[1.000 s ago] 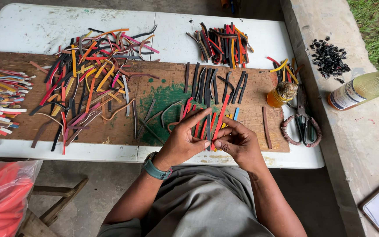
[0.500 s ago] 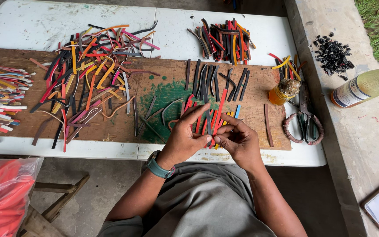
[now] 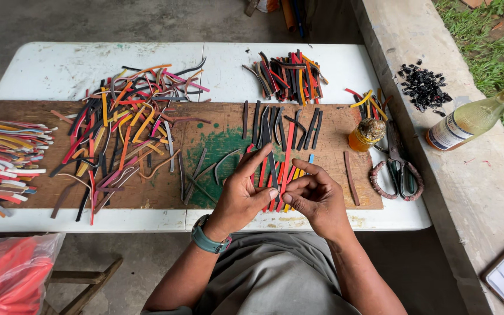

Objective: The person sorts colorful cord strips on a wooden board, picking up individual pieces, inspecting them, and placing them into color-coded piles. The person occasionally dips a finger into a small jar of amber liquid and rubs their hands together before continuing to sort the cords.

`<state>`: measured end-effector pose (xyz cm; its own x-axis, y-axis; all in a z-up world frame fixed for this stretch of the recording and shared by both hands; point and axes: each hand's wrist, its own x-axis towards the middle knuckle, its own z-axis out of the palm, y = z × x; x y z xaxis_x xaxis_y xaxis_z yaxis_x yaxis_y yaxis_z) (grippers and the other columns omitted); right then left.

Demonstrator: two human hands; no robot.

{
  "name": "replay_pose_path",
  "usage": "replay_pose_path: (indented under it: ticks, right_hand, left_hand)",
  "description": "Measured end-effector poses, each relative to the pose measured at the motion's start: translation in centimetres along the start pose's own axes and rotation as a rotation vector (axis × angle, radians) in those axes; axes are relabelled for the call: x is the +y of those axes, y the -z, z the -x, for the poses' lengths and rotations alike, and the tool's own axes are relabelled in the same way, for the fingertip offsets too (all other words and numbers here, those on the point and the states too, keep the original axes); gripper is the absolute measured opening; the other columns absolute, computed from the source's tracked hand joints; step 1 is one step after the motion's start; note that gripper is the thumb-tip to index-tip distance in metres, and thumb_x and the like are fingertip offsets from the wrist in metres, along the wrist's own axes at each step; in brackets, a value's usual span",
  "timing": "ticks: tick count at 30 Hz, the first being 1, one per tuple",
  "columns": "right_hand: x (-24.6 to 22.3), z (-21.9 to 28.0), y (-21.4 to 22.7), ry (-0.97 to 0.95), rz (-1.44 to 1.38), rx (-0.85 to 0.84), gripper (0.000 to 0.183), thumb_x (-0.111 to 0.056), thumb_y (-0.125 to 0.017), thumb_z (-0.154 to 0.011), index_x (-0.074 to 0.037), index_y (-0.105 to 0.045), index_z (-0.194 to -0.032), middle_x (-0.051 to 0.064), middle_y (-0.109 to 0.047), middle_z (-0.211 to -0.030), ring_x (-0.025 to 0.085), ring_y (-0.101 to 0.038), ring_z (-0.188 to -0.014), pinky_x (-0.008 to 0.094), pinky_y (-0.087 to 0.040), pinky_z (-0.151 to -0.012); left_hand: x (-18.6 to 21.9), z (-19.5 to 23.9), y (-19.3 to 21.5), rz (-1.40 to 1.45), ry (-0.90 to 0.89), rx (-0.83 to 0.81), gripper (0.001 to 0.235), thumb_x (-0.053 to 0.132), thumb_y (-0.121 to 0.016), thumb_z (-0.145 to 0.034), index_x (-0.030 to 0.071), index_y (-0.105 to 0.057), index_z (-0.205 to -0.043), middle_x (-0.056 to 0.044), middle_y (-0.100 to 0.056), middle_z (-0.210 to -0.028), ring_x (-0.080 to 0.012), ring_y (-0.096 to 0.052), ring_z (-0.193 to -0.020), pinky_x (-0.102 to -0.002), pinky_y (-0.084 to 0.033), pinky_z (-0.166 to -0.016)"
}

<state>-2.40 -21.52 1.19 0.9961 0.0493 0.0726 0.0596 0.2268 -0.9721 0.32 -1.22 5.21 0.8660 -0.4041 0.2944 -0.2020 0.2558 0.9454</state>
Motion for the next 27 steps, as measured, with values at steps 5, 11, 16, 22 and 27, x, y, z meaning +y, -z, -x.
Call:
replay_pose_path:
  ticks: [5, 11, 16, 22, 27]
  right_hand:
    - [-0.1, 0.0, 0.4, -0.033, -0.082, 0.012, 0.071, 0.009, -0.078, -0.080, 0.001, -0.051, -0.145, 0.010, -0.072, -0.092, 0.014, -0.071, -0.083, 0.026, -0.059, -0.075]
    - [-0.4, -0.1, 0.7, -0.083, -0.569, -0.186, 0.063, 0.005, -0.076, -0.088, -0.001, -0.051, -0.146, 0.012, -0.071, -0.097, 0.022, -0.072, -0.088, 0.034, -0.059, -0.077]
    - [0.0, 0.0, 0.9, -0.100, -0.708, -0.259, 0.066, 0.004, -0.075, -0.088, -0.004, -0.049, -0.148, 0.013, -0.071, -0.105, 0.023, -0.071, -0.088, 0.034, -0.057, -0.079]
    - [1.1, 0.0, 1.4, -0.077, -0.988, -0.437, 0.074, 0.006, -0.075, -0.092, -0.008, -0.043, -0.157, 0.009, -0.066, -0.103, 0.021, -0.069, -0.092, 0.033, -0.057, -0.083]
    - [2.3, 0.1, 1.8, -0.095, -1.247, -0.572, 0.085, 0.008, -0.072, -0.090, -0.015, -0.034, -0.162, 0.007, -0.061, -0.103, 0.019, -0.066, -0.092, 0.034, -0.059, -0.083]
  left_hand:
    - [0.5, -0.1, 0.1, -0.060, -0.014, 0.002, 0.079, -0.017, -0.062, -0.090, -0.001, -0.029, -0.160, -0.018, -0.023, -0.167, -0.0183, -0.032, -0.150, -0.028, -0.055, -0.102]
    - [0.4, -0.2, 0.5, 0.441, 0.048, -0.158, 0.081, -0.006, -0.069, -0.095, 0.001, -0.028, -0.165, -0.018, -0.043, -0.160, -0.0253, -0.059, -0.128, -0.036, -0.059, -0.102]
    - [0.0, 0.0, 0.3, 0.597, 0.042, -0.181, 0.085, 0.000, -0.075, -0.093, 0.002, -0.029, -0.164, -0.016, -0.049, -0.155, -0.0202, -0.061, -0.133, -0.036, -0.055, -0.110]
    - [0.5, 0.1, 0.3, 0.289, 0.085, -0.119, 0.076, -0.011, -0.066, -0.091, 0.003, -0.037, -0.160, -0.014, -0.049, -0.153, -0.0168, -0.063, -0.113, -0.029, -0.059, -0.090]
    - [1.2, 0.0, -0.4, -0.022, -0.007, -0.070, 0.067, -0.017, -0.061, -0.090, 0.002, -0.046, -0.153, -0.009, -0.045, -0.153, -0.0100, -0.060, -0.119, -0.025, -0.062, -0.089]
